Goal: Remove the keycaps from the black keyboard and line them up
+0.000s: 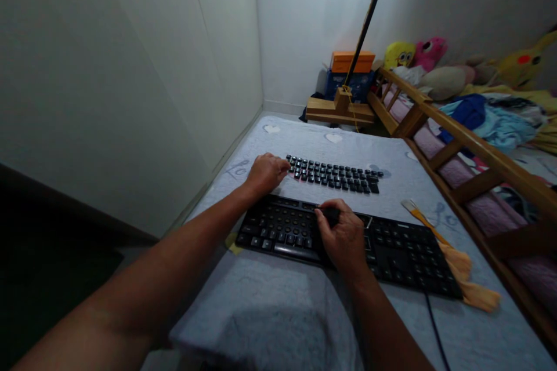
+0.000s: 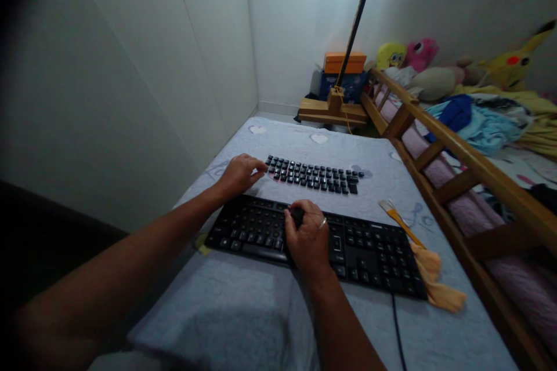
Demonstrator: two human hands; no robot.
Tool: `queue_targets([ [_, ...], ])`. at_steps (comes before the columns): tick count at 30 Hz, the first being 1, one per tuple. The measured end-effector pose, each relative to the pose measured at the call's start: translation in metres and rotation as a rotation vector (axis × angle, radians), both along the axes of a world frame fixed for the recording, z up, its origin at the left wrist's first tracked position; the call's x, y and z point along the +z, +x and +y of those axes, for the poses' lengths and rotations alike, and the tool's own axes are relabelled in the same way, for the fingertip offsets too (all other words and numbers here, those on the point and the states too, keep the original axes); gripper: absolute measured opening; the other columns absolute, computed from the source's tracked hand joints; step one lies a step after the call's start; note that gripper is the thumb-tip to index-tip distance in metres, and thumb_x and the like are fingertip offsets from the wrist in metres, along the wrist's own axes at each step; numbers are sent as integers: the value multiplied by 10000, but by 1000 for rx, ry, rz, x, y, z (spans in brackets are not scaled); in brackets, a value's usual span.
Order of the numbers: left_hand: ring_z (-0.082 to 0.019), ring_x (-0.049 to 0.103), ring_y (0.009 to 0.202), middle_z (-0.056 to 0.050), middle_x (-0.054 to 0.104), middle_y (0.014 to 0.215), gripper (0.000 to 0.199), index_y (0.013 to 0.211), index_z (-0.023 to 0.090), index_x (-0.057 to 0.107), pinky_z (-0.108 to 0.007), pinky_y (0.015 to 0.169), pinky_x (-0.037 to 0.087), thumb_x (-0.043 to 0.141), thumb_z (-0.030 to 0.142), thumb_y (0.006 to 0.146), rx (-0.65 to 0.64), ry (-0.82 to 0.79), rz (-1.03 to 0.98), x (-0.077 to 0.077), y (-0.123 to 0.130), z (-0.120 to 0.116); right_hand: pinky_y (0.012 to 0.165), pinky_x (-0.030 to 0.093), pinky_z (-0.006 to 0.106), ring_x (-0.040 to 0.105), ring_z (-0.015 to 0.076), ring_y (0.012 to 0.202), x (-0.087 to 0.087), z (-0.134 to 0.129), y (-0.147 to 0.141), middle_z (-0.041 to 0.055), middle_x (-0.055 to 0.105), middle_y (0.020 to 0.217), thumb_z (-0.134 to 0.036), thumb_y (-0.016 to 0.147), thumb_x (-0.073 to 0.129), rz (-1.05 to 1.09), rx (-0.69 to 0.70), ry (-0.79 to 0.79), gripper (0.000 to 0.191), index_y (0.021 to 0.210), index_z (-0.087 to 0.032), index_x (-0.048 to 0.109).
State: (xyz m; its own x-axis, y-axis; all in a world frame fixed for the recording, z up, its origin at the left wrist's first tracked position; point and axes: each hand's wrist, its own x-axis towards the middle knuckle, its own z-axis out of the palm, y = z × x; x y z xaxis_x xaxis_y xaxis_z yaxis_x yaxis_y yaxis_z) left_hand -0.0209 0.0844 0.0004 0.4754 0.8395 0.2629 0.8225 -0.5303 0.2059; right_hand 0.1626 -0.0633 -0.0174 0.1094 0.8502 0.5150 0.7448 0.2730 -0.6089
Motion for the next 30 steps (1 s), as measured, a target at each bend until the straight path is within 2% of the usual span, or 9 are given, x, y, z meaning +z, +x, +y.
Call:
queue_targets([
  [6, -216, 621, 998, -56, 726, 1021, 206, 930, 190, 728, -370, 971, 437, 541, 240, 860, 88, -84, -203, 1, -36, -38, 742, 488, 326, 624, 198, 758, 3, -1, -3, 41, 655, 788, -263, 845, 593, 68, 25, -18, 63, 831, -202, 599],
  [10, -195, 649, 893, -73, 703, 993, 262, 924, 167, 728, -315, 859, 491, 486, 257, 876, 219, -138, -250, -4, -49, -57, 745, 483, 320, 615, 196, 770, 4, -2, -8, 35, 646, 797, -267, 824, 613, 98, 62, -45, 68, 809, -204, 595],
  [12, -200, 650, 886, -72, 703, 964, 267, 922, 170, 731, -308, 835, 492, 487, 267, 876, 242, -168, -227, -8, -50, -61, 730, 483, 310, 615, 191, 755, 4, -4, -11, 32, 652, 793, -262, 820, 616, 105, 89, -87, 62, 819, -201, 603],
  [18, -201, 653, 883, -61, 713, 927, 229, 904, 185, 737, -296, 803, 496, 529, 259, 843, 255, -202, -278, -18, -51, -64, 690, 479, 287, 621, 181, 734, 7, -8, -23, 33, 672, 800, -222, 807, 595, 89, 188, -134, 32, 818, -203, 618],
  [23, -182, 648, 838, -58, 708, 905, 227, 885, 175, 729, -294, 798, 504, 519, 251, 841, 209, -190, -381, -27, -56, -62, 609, 454, 253, 585, 150, 628, 12, -11, -34, 3, 655, 728, -230, 795, 594, 123, 220, -180, 34, 799, -206, 618],
  [27, -178, 647, 866, -47, 710, 904, 214, 888, 175, 723, -296, 827, 500, 526, 239, 835, 169, -212, -454, -33, -60, -59, 565, 433, 231, 559, 131, 573, 12, -6, -45, -17, 630, 679, -228, 784, 607, 177, 266, -249, 38, 802, -201, 627],
  [30, -175, 644, 881, -41, 708, 916, 205, 896, 180, 719, -296, 837, 498, 533, 238, 835, 155, -221, -470, -34, -61, -58, 586, 439, 229, 577, 132, 595, 12, 0, -53, -18, 640, 694, -204, 771, 618, 149, 299, -291, 52, 820, -196, 634],
])
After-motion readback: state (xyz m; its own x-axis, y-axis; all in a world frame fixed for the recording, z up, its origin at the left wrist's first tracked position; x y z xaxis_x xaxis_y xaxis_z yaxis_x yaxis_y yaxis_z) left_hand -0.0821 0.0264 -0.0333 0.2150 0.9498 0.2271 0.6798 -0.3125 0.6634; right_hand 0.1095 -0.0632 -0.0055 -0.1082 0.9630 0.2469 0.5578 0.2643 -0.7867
